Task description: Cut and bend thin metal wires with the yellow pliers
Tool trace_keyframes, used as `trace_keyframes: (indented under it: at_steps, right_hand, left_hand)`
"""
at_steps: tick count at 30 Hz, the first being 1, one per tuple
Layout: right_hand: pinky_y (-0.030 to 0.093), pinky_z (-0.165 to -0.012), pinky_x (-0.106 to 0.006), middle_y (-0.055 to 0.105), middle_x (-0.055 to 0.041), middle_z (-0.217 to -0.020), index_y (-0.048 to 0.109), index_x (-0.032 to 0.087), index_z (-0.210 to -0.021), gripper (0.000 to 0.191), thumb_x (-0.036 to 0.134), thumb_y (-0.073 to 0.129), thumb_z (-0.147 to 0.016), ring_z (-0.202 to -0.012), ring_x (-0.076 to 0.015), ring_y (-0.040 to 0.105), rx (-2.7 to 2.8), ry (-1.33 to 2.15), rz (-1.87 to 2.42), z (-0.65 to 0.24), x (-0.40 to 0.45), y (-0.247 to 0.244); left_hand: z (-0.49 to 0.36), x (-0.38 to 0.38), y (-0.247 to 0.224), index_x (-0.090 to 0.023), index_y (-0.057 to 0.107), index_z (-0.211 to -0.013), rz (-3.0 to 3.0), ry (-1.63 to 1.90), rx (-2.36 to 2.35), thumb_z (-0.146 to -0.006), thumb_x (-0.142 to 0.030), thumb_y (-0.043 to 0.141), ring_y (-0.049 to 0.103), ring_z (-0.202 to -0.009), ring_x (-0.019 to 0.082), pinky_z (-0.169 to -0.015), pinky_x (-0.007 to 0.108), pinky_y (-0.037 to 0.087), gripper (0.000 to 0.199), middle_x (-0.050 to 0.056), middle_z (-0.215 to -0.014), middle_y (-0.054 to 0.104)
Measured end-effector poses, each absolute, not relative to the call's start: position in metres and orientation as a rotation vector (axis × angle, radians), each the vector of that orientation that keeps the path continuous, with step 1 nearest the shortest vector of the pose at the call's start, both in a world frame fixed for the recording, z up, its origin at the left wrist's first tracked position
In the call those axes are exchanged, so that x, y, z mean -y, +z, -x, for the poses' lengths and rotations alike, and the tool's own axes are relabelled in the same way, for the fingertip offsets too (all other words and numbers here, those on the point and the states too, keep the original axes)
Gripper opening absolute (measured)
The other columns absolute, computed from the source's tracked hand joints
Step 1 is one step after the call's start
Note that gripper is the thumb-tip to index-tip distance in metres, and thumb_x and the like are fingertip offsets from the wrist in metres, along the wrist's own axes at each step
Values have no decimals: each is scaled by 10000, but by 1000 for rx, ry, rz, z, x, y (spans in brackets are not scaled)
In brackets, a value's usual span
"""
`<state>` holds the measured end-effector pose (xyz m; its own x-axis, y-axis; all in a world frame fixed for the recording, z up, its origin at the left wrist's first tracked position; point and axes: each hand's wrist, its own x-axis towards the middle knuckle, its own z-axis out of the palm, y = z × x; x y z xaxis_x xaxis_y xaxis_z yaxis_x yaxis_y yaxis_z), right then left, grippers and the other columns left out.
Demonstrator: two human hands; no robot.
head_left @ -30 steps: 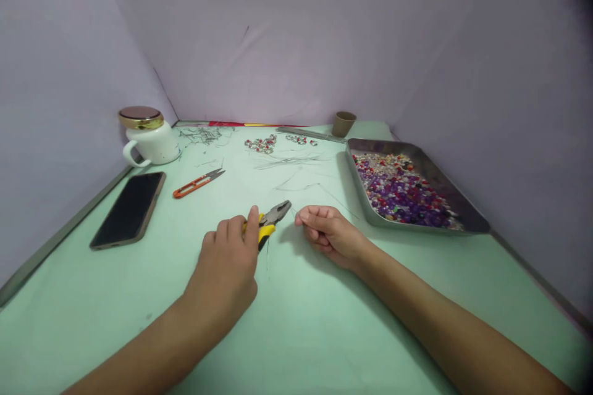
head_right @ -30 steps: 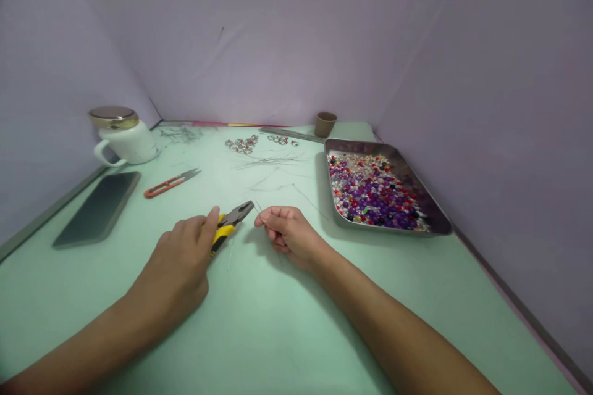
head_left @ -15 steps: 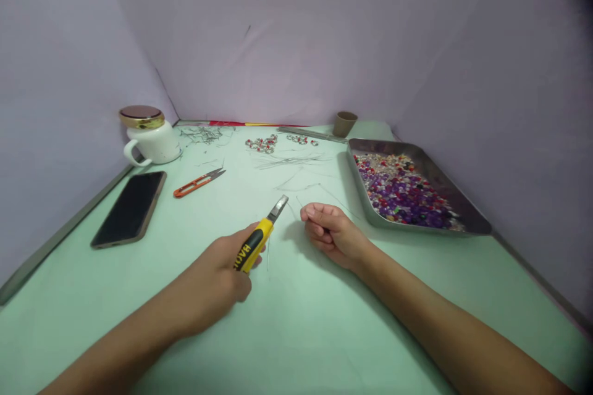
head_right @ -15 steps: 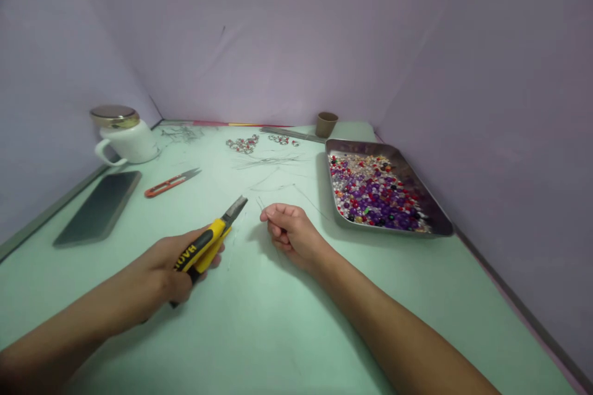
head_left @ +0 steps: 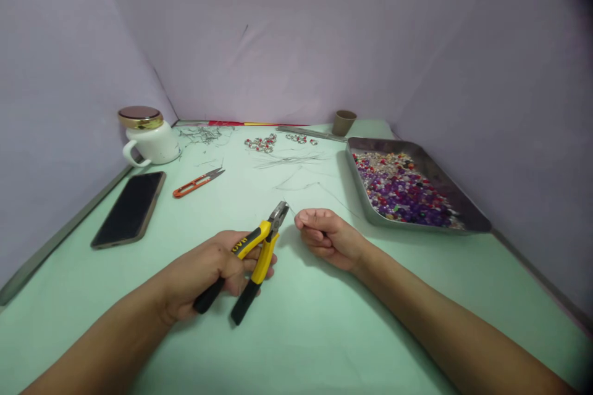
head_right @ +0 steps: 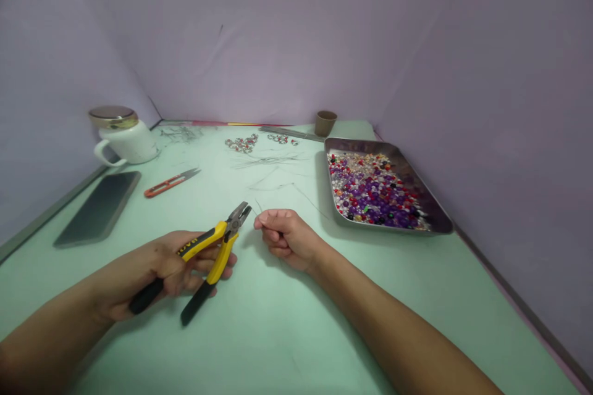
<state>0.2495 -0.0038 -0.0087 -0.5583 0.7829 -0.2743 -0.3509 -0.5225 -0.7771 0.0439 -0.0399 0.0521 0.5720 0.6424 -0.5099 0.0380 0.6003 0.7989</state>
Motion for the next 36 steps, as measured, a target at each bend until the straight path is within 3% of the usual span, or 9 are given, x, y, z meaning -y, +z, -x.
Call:
trace_keyframes:
  at_steps: [7, 11, 14, 28, 36]
  right_hand:
    - [214, -330, -176, 454, 50, -459, 604, 151, -684, 163, 308, 565, -704, -340, -42, 322, 1186, 1435, 1223, -246, 3, -8]
    - [275, -378, -202, 492, 27, -478, 619, 158, -658, 170, 294, 540, -722, -378, -67, 368, 1395, 1152, 1320, -243, 7, -10]
    - [286, -405, -214, 496, 21, -470, 617, 170, -632, 179, 285, 530, -738, -407, -86, 383, 1522, 1024, 1308, -242, 9, -13]
    - [346, -567, -257, 575, -38, -618, 624, 181, -714, 194, 205, 452, -801, -561, -141, 480, 1949, 487, 1178, -244, 14, -15]
    - [322, -533, -243, 520, -25, -570, 609, 164, -714, 195, 169, 434, -799, -533, -127, 461, 2142, 331, 1146, -252, 10, -13]
  left_hand:
    - [-39, 36, 54, -160, 521, -715, -986, 471, -1054, -461, 13, 428, 439, -661, 123, -584, 251, 356, 321, -15, -705, 489]
    - [-40, 38, 52, -159, 527, -716, -861, 425, -944, -445, 32, 416, 487, -747, 155, -646, 302, 422, 350, -2, -717, 497]
    - [-43, 41, 53, -161, 544, -737, -802, 416, -905, -425, 42, 403, 514, -835, 192, -657, 323, 447, 398, 11, -755, 515]
    - [-44, 42, 52, -162, 539, -728, -798, 403, -914, -435, 43, 406, 524, -809, 185, -645, 322, 466, 382, 9, -747, 510]
    - [-41, 40, 55, -166, 444, -644, -822, 366, -906, -439, 37, 403, 473, -707, 133, -651, 313, 453, 291, -7, -714, 467]
